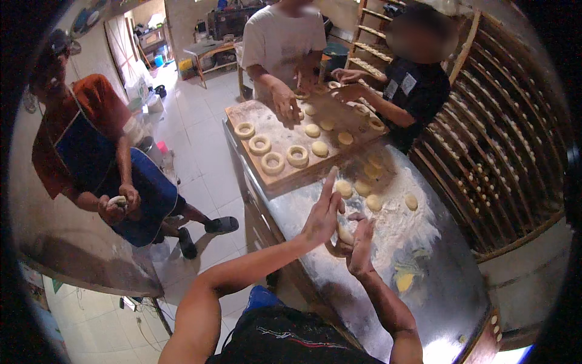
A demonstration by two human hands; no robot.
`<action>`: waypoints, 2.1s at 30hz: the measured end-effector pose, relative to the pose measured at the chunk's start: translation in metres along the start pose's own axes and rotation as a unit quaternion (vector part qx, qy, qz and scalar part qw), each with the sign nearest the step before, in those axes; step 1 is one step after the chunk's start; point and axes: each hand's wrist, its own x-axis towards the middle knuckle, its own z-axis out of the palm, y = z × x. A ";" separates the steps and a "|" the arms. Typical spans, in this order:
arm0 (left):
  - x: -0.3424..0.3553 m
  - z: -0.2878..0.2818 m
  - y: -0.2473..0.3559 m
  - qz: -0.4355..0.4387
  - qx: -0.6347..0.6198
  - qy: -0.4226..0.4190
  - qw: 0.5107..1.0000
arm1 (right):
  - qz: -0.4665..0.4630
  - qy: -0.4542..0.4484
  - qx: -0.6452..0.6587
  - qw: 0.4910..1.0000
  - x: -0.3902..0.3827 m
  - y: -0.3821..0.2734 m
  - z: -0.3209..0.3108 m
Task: The person shapes small dough balls into ring shapes by hand and places them on a wooden board. Other workers are also shaping dough nearby, and the finished rings are arranged in rows on the board.
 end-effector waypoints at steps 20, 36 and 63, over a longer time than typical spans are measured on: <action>0.133 -0.158 -0.014 0.364 0.381 0.038 0.849 | -0.184 0.018 -0.069 0.980 0.235 0.048 0.103; 0.201 -0.220 -0.005 -0.072 0.076 0.050 0.993 | -0.262 0.089 -0.375 0.885 0.318 -0.010 0.136; 0.185 -0.178 -0.020 0.070 0.307 0.193 0.929 | -0.104 0.093 -0.393 0.909 0.286 0.019 -0.029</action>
